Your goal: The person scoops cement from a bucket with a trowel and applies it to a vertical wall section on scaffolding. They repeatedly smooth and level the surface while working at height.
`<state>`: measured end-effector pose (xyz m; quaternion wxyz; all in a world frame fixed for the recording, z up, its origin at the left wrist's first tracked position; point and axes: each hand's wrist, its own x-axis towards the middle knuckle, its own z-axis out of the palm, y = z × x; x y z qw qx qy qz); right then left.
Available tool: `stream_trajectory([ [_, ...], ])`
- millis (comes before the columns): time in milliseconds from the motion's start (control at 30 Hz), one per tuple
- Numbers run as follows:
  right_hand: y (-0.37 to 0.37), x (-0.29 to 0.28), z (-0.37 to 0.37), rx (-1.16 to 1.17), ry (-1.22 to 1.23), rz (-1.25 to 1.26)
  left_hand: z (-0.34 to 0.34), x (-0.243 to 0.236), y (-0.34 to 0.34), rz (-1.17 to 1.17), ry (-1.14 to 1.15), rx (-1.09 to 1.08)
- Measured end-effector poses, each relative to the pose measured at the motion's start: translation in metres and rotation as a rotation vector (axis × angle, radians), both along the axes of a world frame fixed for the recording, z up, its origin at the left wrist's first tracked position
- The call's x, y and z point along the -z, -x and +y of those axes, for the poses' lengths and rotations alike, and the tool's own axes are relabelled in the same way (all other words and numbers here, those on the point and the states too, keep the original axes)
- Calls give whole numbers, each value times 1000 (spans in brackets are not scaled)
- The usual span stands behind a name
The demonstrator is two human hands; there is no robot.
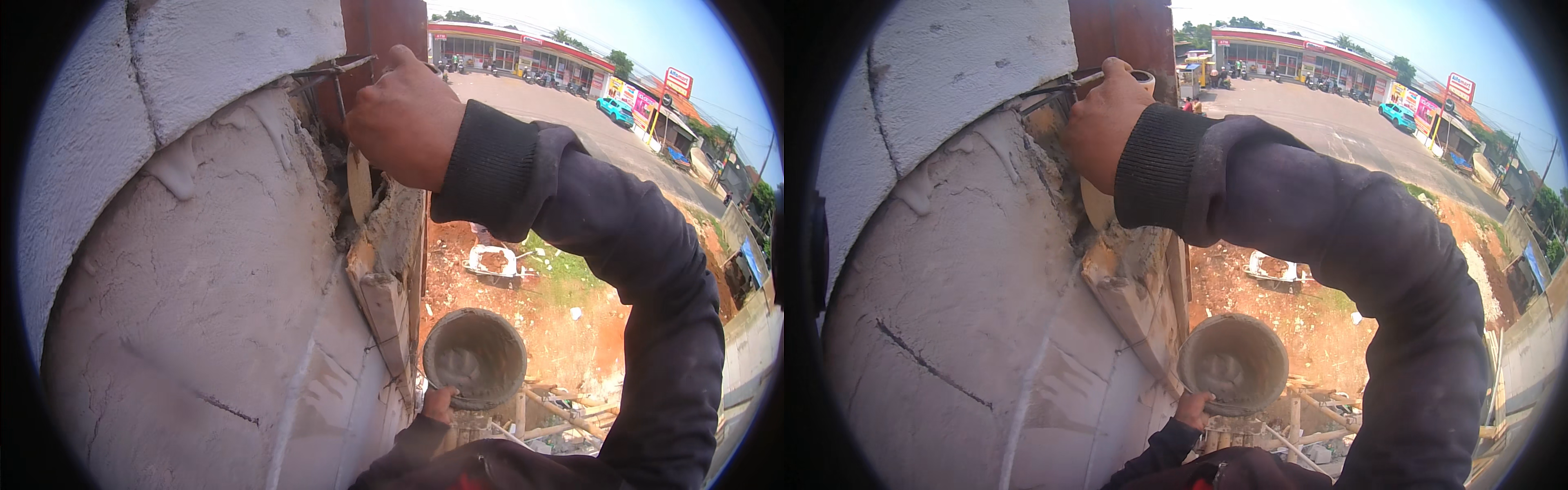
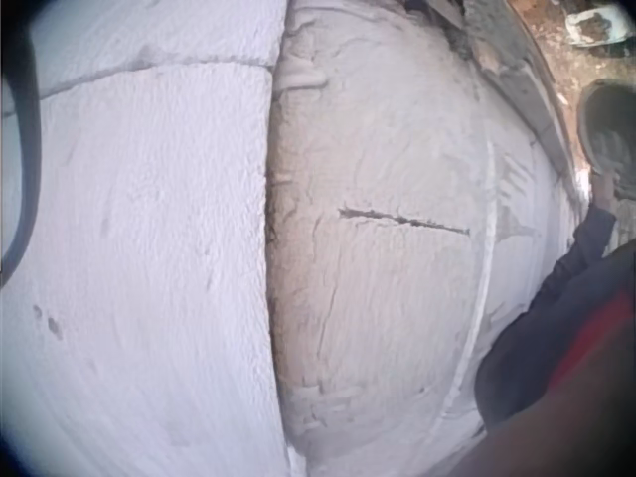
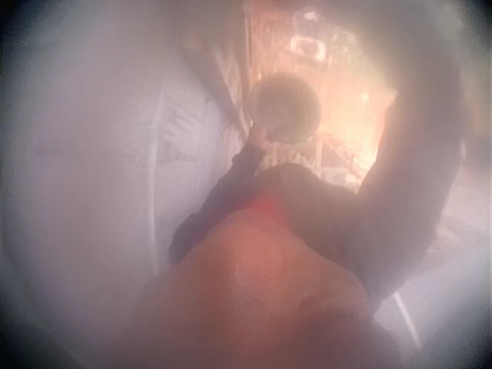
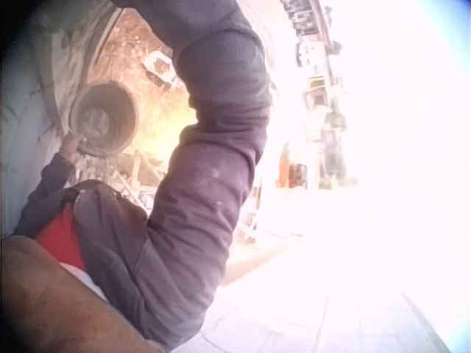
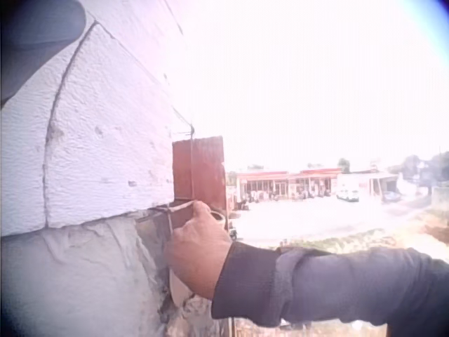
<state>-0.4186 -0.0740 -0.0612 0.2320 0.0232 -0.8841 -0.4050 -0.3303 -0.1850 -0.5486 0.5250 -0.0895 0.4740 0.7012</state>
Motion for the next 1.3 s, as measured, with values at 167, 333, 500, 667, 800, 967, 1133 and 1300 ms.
stream_trajectory([
  [167, -40, -3, 37, 59, 291, 49, -7, -21, 3, -37, 11, -25],
  [333, -98, 70, 55, 72, 877, 126, -15, -19, -3, 298, -180, -16],
  [500, -96, 141, 59, -149, 1081, 194, -13, -10, -1, 173, -132, -20],
  [667, -53, 165, 47, -60, 931, 162, -9, -16, 7, -104, 32, -15],
  [800, -52, 165, 27, -206, 977, 76, -9, -26, 2, -118, 58, 38],
  [967, -67, 158, 26, -232, 1031, 157, -14, -33, -6, -54, 195, 30],
  [1133, -52, 167, 21, -200, 1104, 156, -31, -30, 0, -68, 84, 88],
  [1300, -66, 164, 44, -134, 1119, 145, -35, -35, 0, -73, 151, 16],
])
